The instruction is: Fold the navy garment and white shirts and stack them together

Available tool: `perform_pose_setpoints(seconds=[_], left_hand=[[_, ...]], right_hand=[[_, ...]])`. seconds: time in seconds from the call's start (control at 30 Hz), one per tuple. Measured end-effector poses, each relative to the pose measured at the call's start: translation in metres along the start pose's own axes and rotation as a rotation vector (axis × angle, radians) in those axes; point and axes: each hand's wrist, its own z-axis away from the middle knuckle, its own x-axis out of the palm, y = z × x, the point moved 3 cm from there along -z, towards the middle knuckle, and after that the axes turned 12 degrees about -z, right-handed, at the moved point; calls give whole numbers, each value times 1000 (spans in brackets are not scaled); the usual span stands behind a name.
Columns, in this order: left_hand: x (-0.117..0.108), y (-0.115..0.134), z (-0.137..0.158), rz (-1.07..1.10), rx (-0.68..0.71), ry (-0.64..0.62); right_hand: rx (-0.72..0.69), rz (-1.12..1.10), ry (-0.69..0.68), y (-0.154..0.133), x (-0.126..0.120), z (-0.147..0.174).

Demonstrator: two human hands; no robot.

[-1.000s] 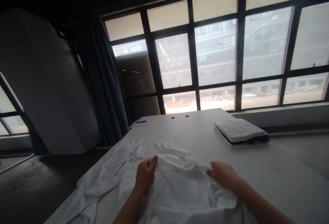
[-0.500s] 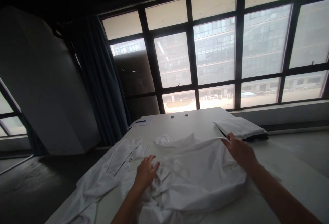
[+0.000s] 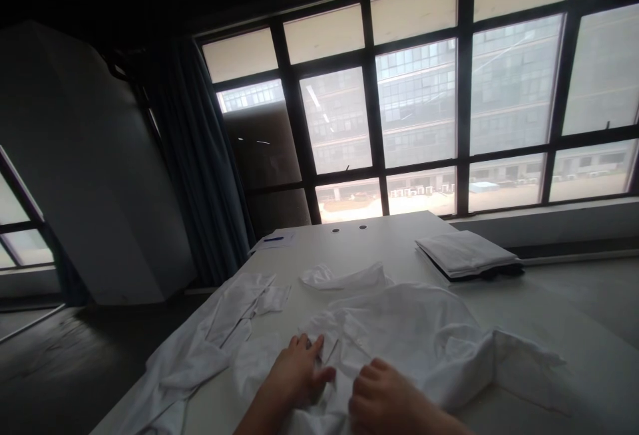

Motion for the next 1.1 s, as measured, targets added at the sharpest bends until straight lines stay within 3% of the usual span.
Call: perform_pose_setpoints(seconds=[0.03,0.1,0.17,0.27,0.37,0.43,0.53,0.73,0.8,0.9,1.0,1.03,1.1], left_hand=[[1,0,0,2,10,-9],[6,-2,-3,-6,3,-24],[11,-2,-8,-34,-36,-27],[20,3,-16,-63,-68,7],[25,4,-23,-33,-67,86],[28,-3,-27,0,-81,118],[32,-22,-31,43,-123,126],[34,-50,-31,45,-226,143],[35,-51,-30,41,-256,151],[35,-46,-31,-23,-344,202],[31,-34,-33,-85,-394,363],[28,-28,-33,-75,-352,423],[25,-11,-36,12,-129,480]], right_hand=[[-81,46,50,-11,20,-2],[-110,129,185,-22,49,0],[-91,142,219,-18,57,5],[34,43,102,7,33,15],[289,-87,5,46,-7,26],[446,-100,17,69,-29,34],[571,-89,100,92,-48,42],[574,-241,496,96,-80,43],[535,-274,563,95,-92,42],[557,-277,550,100,-109,40],[641,-303,510,102,-121,36],[648,-327,490,98,-123,32],[612,-402,404,81,-119,22]])
